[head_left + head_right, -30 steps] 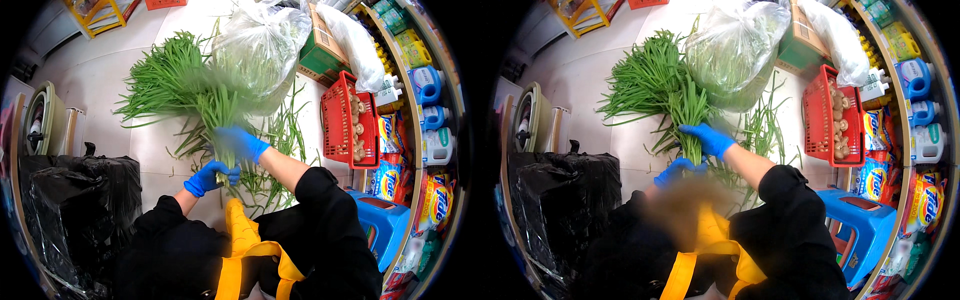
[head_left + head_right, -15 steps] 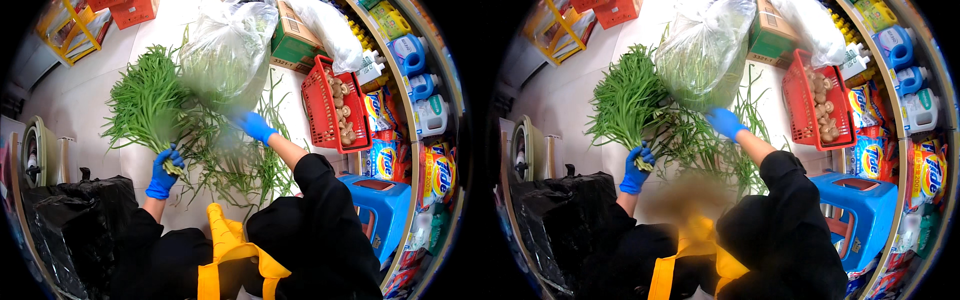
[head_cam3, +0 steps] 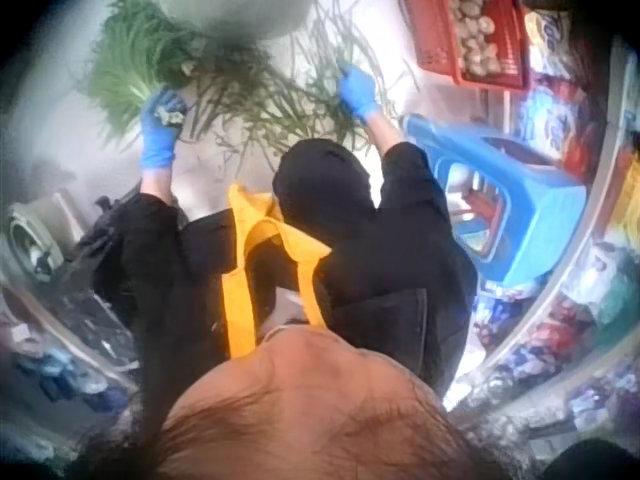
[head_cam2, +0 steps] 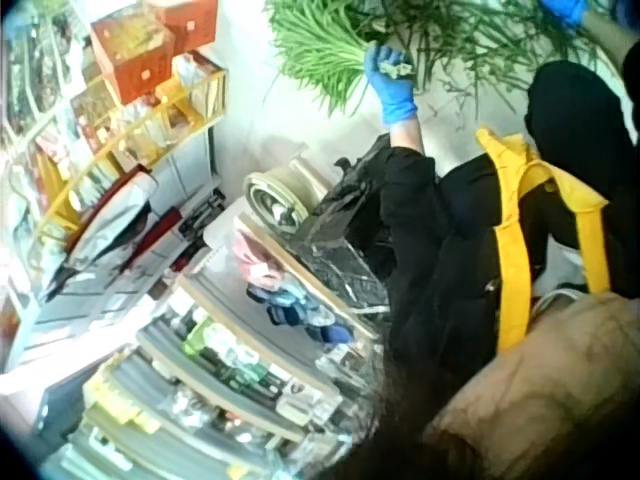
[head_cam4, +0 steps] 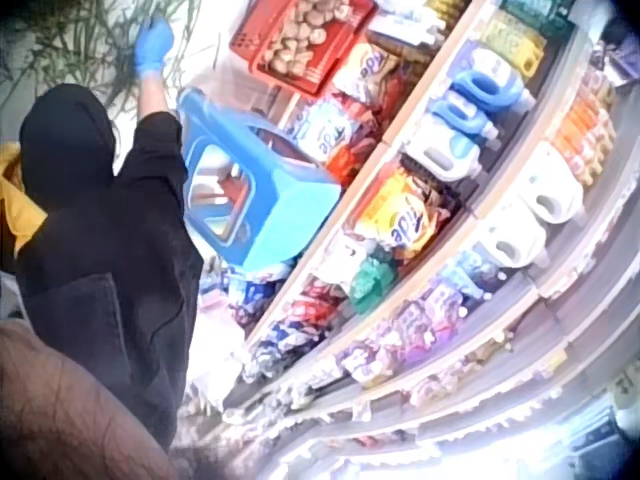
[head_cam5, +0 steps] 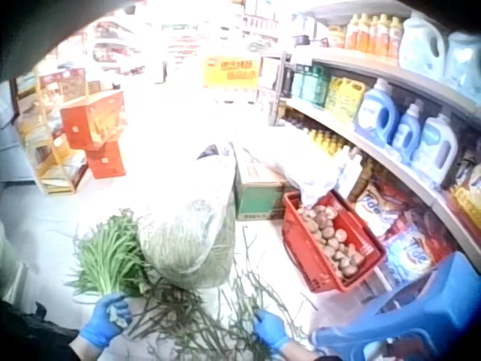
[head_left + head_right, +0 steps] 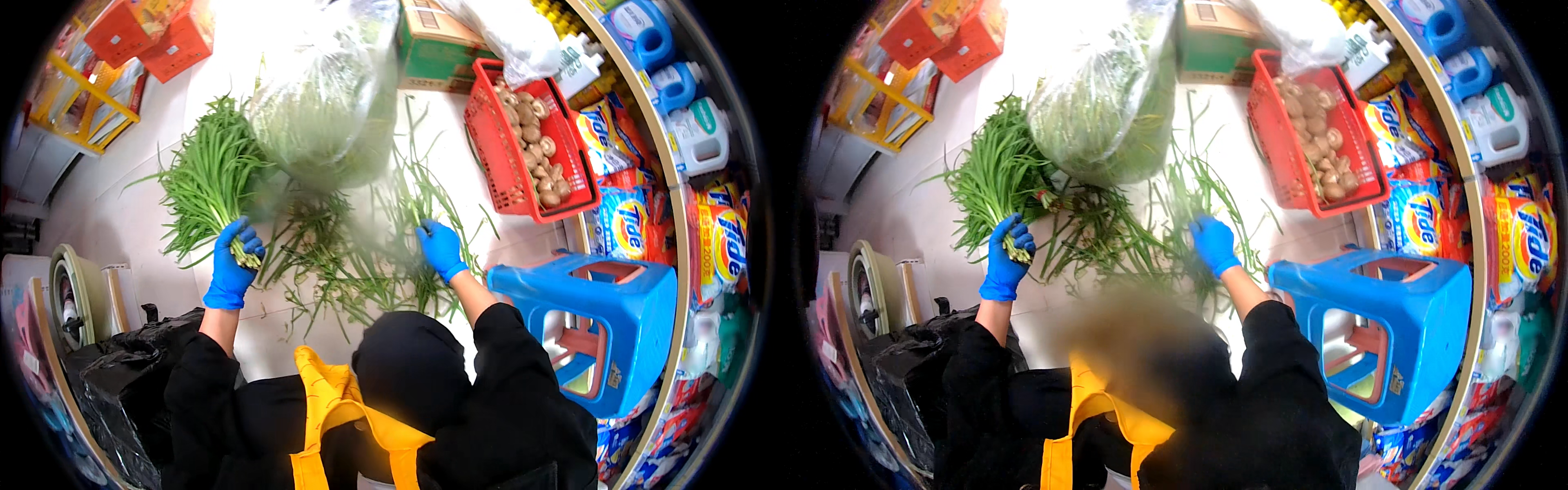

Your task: The person sits on a low stool and gathers loose green leafy vegetables, aligns them into a bundle, and secures the bundle with a red rubber band. The person then carries the finished bundle to a produce display and places it among other vegetables.

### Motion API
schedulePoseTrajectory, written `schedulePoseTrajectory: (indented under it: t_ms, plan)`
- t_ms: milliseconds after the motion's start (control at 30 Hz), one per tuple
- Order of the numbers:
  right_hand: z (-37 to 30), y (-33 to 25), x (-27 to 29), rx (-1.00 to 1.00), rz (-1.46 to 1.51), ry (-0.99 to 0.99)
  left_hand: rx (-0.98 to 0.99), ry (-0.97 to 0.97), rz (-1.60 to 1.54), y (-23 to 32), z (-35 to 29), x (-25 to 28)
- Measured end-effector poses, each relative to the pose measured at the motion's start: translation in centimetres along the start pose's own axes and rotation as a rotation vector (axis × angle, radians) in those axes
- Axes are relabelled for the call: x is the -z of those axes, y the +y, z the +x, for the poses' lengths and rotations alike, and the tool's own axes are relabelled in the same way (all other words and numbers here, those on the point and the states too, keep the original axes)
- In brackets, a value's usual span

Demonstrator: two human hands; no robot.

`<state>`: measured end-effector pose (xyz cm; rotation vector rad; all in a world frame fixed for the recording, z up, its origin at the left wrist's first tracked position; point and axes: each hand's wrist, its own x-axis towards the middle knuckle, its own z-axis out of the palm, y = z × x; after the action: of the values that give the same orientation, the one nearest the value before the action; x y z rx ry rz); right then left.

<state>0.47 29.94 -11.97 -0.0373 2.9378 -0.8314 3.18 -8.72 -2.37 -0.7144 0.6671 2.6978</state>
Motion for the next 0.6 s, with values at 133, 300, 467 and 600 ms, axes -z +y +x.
schedulePoseTrajectory:
  t_ms: [133,300,467,600]
  plan:
    - [-2.0,3.3,0.6,-0.103,-0.105,0.250,0.020,0.041,-0.003,-0.8,0.0,0.0]
    - [-2.4,0.9,-4.2,0.172,-0.059,0.053,0.021,0.108,0.089,-1.1,-0.5,0.0]
    - [0.7,-0.9,-7.3,0.172,-0.211,-0.116,-0.006,0.132,0.129,-1.1,-1.0,-0.9]
    - [1.2,-1.4,-2.5,0.105,0.385,-0.097,-0.040,0.171,0.186,-1.6,-0.9,-1.1]
